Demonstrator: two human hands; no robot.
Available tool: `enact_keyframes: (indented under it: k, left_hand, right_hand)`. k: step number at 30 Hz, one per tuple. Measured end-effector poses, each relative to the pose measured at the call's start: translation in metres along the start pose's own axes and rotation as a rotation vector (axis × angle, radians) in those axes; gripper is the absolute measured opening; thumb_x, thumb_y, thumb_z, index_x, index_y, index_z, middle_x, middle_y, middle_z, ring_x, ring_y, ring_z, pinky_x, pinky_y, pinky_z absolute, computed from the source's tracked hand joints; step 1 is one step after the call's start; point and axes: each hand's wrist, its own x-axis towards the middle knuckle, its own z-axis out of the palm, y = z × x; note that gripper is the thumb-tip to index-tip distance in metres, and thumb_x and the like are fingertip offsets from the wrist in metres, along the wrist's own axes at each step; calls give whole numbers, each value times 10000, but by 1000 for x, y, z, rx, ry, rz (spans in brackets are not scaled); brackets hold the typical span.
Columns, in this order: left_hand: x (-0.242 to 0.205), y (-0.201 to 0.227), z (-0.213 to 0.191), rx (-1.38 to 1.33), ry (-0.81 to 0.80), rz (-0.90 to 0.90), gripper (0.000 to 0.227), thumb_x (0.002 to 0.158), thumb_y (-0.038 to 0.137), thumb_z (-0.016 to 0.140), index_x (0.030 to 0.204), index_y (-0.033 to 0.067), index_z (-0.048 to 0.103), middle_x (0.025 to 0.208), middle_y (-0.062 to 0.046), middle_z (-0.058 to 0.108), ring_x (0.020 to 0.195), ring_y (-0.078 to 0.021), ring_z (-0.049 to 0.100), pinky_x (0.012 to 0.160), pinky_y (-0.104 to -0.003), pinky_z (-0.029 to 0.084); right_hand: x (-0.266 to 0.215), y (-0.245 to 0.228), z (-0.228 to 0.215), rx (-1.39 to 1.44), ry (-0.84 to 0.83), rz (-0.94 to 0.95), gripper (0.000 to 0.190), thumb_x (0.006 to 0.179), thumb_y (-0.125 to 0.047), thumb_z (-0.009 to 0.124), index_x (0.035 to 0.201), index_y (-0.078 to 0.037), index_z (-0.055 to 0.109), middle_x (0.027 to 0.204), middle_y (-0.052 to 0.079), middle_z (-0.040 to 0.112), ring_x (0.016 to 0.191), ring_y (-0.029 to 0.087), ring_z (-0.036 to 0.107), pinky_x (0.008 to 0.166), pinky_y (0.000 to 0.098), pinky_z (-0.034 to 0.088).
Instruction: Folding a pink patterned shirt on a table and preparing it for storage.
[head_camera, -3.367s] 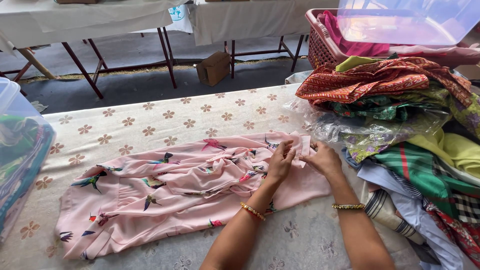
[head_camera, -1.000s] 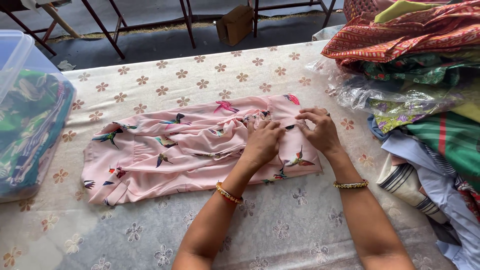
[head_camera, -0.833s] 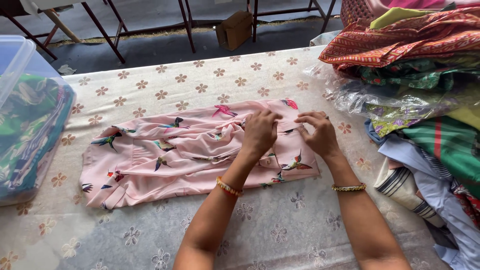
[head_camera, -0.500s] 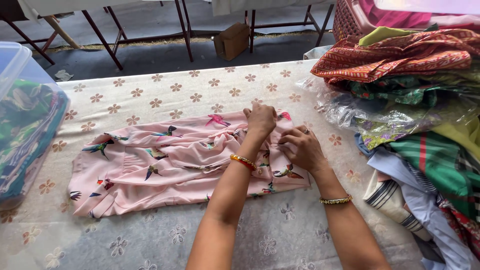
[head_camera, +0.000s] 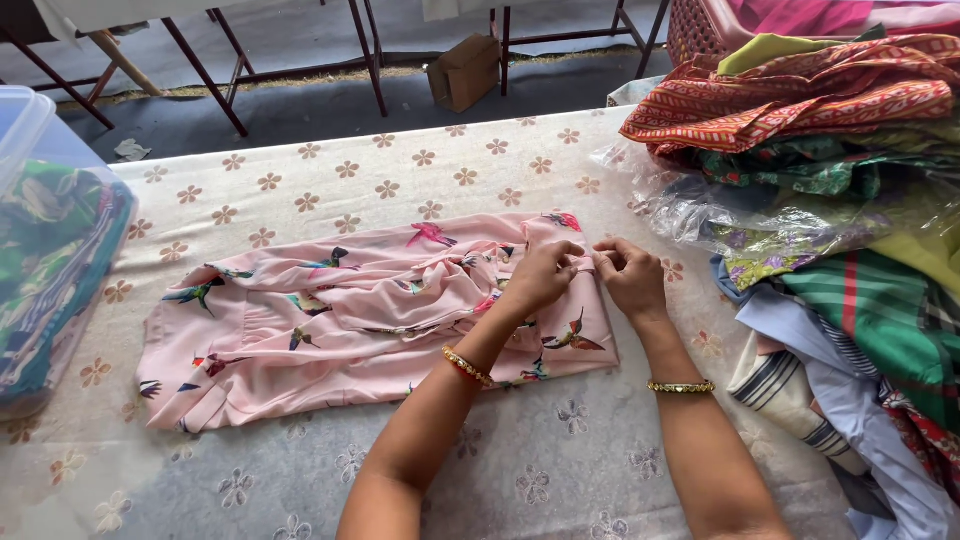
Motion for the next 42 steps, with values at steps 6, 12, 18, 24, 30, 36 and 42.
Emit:
enact_keyframes:
  k: [6,12,18,24,30,36,42]
  left_hand:
    - [2,-11,13,-213,73,-71,357,960,221,610,1278,64,652,1066,-165,753,958,-262,757,858,-382,586]
    - [-8,-15,2,-202,174,-31,357,999,282,627,1268,52,674,1093,-195,768,995,-272,741,870,-381,566]
    - [-47,-29,-44,-384,312,-124,610,858,250,786,1383,71,533,1039,-110,724,921,-193,725,780,-315,588]
    - [-61,-56,-60,-545,441,-222,730,717,-4,710,1415,121,540,904,-63,678,797,-144,651,702,-278,548]
    - [-66,-69,-65,-475,394,-313,750,733,-82,622,1402,231,492,948,-72,653,871,-206,672,770,-330,550]
    - [-75,-64,-56,-212,425,-230,710,753,-58,569,1391,245,495,1071,-144,653,1066,-333,647,941,-442,494]
    - [-104,-13,-90,221,111,-190,293,912,290,616,1183,288,726,1147,-137,633,1184,-319,570,1050,-553,372]
  right_hand:
    - [-4,-17,6,-105,-90,28,281,909,-305,735,1141,-147,752,852,103,773,758,217,746,694,371,573]
    - [-12,-43,17,-32,-131,-66,416,886,-201,748,1287,-132,660,881,104,750,769,227,746,687,376,580]
    - [-32,-84,31,423,-319,-149,572,915,-8,613,1461,-99,467,1070,76,738,956,141,718,829,303,564]
    - [2,-104,56,186,-380,-251,434,902,74,492,1255,-102,673,1146,67,766,1065,185,720,949,322,582]
    - [52,-134,88,-292,-473,-775,495,724,153,523,1032,-139,777,1137,16,756,1133,283,620,990,395,520]
    - [69,-141,108,-537,-654,-758,376,745,9,660,1061,-173,750,1002,50,722,1102,268,587,984,407,445]
    - [71,-131,103,-784,-721,-689,167,820,-182,743,980,-230,748,997,-29,731,1108,220,590,989,386,446]
